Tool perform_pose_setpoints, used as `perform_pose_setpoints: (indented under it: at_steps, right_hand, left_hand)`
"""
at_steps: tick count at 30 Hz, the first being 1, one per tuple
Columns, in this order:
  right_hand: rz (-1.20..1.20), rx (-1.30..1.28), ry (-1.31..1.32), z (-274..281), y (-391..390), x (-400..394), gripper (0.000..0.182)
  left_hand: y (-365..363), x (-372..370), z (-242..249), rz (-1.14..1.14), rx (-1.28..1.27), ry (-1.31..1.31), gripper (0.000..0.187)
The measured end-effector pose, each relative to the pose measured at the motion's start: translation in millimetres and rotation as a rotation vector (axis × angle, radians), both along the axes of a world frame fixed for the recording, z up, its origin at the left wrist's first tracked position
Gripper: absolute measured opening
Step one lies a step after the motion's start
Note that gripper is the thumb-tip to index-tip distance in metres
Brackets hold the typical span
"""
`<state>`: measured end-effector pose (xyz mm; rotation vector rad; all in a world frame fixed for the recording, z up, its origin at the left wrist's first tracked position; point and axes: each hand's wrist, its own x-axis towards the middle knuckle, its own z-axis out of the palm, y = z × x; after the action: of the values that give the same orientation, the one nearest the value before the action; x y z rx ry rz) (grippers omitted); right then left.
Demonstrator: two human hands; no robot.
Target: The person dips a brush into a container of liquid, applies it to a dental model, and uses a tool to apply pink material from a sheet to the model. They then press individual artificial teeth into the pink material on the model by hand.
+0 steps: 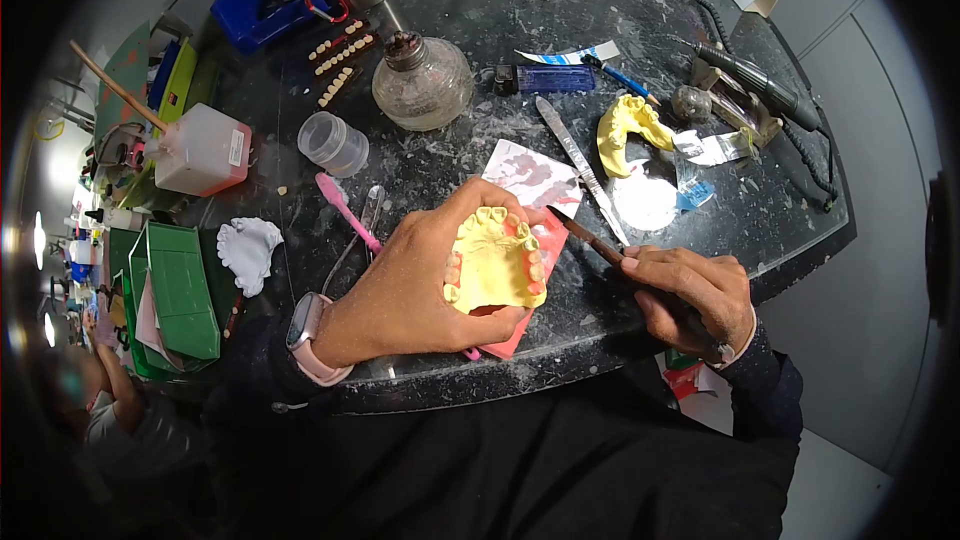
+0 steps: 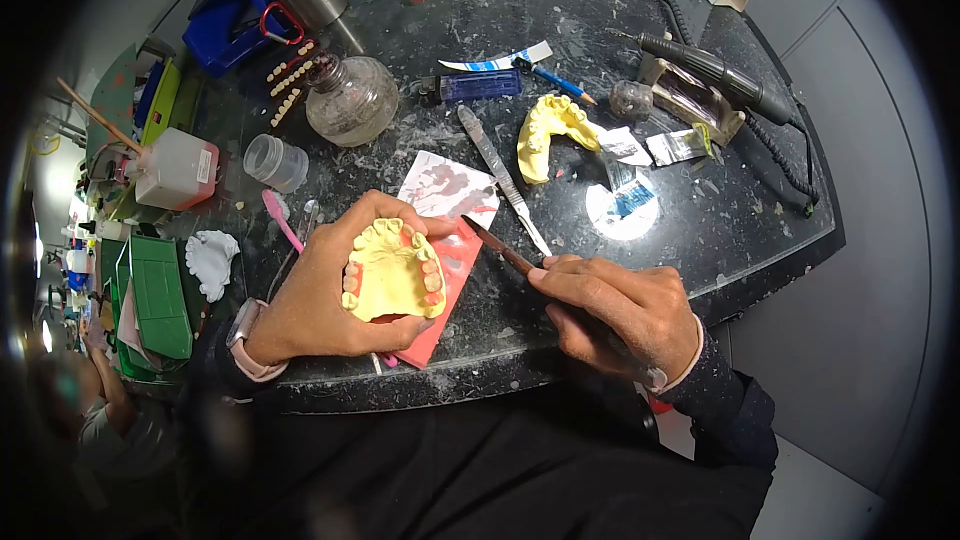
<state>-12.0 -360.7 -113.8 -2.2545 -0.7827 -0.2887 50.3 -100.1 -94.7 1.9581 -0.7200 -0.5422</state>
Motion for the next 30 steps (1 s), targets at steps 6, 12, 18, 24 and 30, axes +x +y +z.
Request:
perform_pose_setpoints:
  at_steps: [6,12,18,24,30]
  right_hand:
    - [0.002,0.038,0.054,2,-4,-1,0.034]
    - [0.031,0.034,0.041,3,-3,0,0.033]
    - [0.037,-0.021,-0.075,-2,6,-3,0.035]
    - [0.049,-0.042,-0.082,-3,5,-3,0.038]
    - [-0.007,0.043,-0.066,0,0,-1,0.038]
  left_hand:
    - [-1,-1,-10,0.027,-0.117,-0.073,0.056]
    - [0,1,-4,-0.032,-0.093,-0.005,0.053]
    - [0,1,-4,-0.033,-0.100,0.044,0.053]
    - [2,2,-6,-0.014,-0.140,0.047,0.055]
    - [10,5,5,0.158,-0.250,-0.124,0.060]
